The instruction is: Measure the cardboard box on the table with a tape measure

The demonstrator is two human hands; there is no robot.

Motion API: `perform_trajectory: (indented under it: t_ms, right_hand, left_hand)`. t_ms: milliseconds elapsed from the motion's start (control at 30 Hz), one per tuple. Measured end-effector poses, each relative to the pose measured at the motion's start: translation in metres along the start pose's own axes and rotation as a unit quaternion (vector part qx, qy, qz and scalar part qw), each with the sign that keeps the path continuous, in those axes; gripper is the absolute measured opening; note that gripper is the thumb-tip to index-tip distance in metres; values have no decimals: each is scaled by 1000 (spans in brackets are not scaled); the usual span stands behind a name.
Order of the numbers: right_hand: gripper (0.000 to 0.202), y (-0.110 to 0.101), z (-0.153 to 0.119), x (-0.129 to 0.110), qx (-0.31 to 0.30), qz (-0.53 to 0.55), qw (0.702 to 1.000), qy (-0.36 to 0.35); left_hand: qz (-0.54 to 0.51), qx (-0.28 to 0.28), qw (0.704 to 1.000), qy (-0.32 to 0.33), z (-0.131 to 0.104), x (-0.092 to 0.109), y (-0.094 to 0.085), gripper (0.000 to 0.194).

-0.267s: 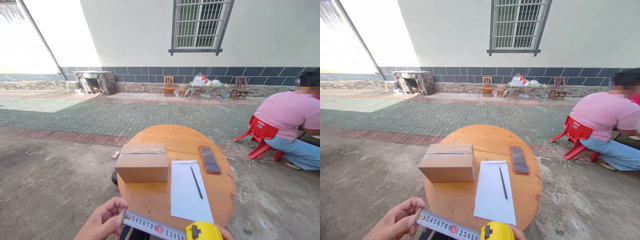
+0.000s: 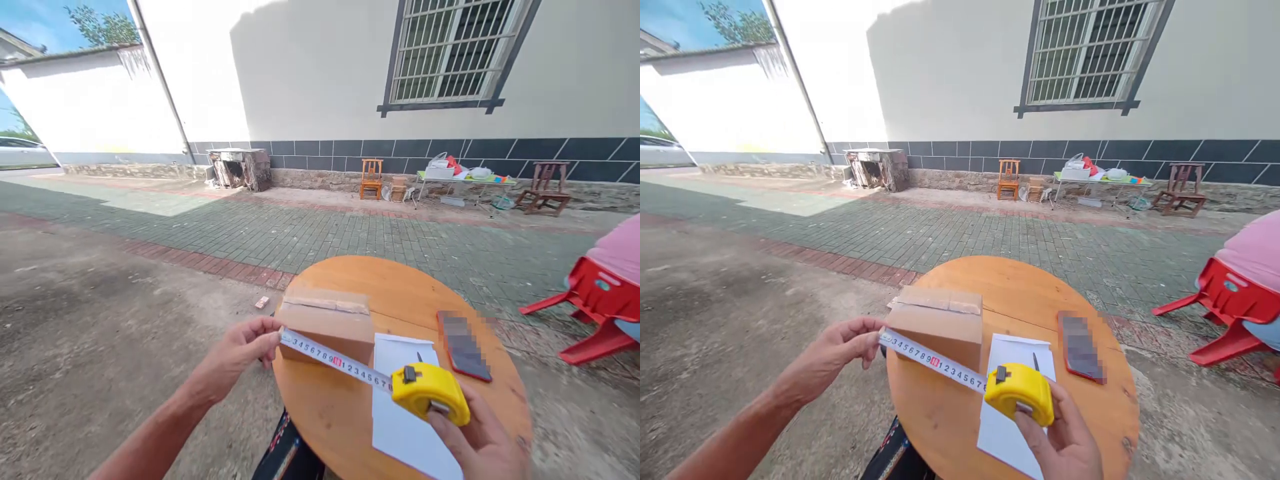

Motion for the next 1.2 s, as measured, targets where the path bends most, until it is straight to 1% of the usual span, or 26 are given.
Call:
perform_trajectory:
  t_ms: [67, 133, 200, 267, 367, 467, 600, 767, 900, 1200]
  right_hand:
    - [53, 22, 26, -20, -38, 13, 999, -23]
    - [52, 44, 50, -38, -62, 20, 997, -41]
    - [52, 61, 69, -50, -76, 13, 996, -53]
    - [52, 73, 83, -57, -83, 0, 994, -63]
    - [52, 82, 97, -61, -77, -17, 994, -77]
    - [55, 86, 106, -61, -72, -24, 994, -81]
    - [57, 87, 116, -59, -97, -23, 993, -71]
    - [57, 85, 125, -56, -107, -24, 992, -65]
    - [56, 82, 127, -55, -119, -16, 990, -75]
    - [50, 78, 132, -60, -146, -10, 986, -84]
  left_hand:
    - [8, 15, 1000, 21, 23, -2, -11, 40]
    - [17, 25, 999, 38, 45, -6, -22, 41]
    - [26, 29, 998, 50, 64, -12, -30, 41]
    - [33, 32, 997, 56, 77, -18, -35, 40]
    - [43, 34, 996, 66, 88, -29, -39, 40]
    - [51, 39, 995, 76, 92, -41, -39, 39]
    - [64, 46, 993, 87, 96, -54, -38, 38]
    - [90, 55, 989, 107, 98, -59, -35, 35]
    - [104, 57, 986, 116, 97, -61, -31, 37]
    - [110, 77, 983, 124, 101, -78, -29, 41]
Point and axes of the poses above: each hand's wrist, its own z-axis towards the middle knuckle, its own y-axis out of the palm, x = y × z, the point moved 1 cm from there along z, towards the middle knuckle, and after that the axes turned 12 degrees about y, right-handed, at the moved point
